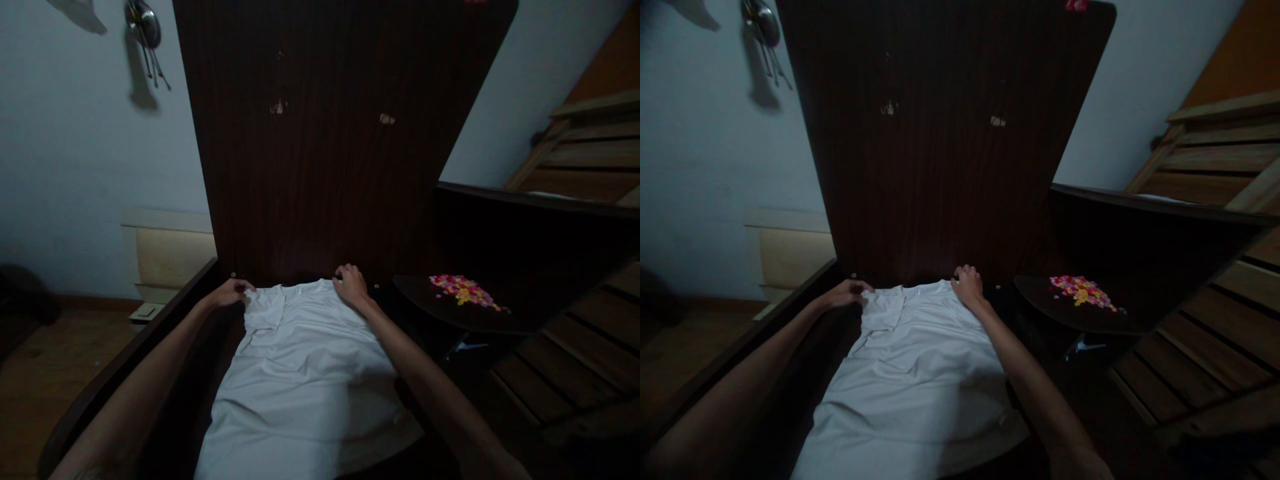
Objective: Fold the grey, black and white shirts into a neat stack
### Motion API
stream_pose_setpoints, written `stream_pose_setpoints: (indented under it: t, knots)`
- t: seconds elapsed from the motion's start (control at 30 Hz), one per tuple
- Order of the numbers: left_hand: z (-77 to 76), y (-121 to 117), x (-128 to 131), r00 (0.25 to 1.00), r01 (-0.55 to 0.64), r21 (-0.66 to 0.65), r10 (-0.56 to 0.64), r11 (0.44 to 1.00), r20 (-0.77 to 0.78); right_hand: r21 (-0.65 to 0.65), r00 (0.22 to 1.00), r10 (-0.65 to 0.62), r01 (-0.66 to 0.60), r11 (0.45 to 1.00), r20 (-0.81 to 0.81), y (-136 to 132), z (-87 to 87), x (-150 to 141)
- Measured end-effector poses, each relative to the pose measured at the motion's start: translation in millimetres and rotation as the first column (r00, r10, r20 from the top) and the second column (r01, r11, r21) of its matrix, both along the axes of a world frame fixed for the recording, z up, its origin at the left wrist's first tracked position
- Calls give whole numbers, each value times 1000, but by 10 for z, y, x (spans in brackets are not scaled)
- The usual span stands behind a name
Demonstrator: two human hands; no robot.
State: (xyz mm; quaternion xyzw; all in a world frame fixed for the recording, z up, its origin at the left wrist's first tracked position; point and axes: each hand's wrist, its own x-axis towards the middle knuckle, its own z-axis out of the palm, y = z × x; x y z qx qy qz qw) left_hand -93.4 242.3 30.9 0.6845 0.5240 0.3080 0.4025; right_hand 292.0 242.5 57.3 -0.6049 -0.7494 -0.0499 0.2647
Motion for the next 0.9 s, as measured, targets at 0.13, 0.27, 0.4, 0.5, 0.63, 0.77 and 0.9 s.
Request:
stream_pose_setpoints:
  t: [0.13, 0.27, 0.4, 0.5, 0.63, 0.77, 0.9]
  knots:
    - [25, 15, -27, 1000, 7, -7, -7, 1000, 22, -209, 960, 275, -281, 937, -60, -115, -41, -670]
    - [40, -16, -34, 1000, -1, 21, 1, 1000, 3, -287, 937, 348, -337, 897, -15, -168, -212, -1199]
    - [56, -46, -47, 999, -38, 14, 39, 999, -21, -344, 944, 329, -299, 890, 31, -166, -347, -1479]
    - [76, -60, -66, 998, -56, -2, 56, 998, -3, -366, 957, 289, -265, 892, 11, -139, -385, -1555]
    - [99, -58, -76, 997, -77, 0, 77, 997, -15, -396, 968, 253, -235, 888, -8, -96, -391, -1562]
    - [110, -45, -48, 996, -93, 10, 93, 996, -12, -393, 974, 225, -207, 896, -1, -78, -382, -1555]
    - [125, -45, -15, 995, -97, 21, 97, 995, -5, -393, 980, 197, -169, 904, 31, -89, -378, -1564]
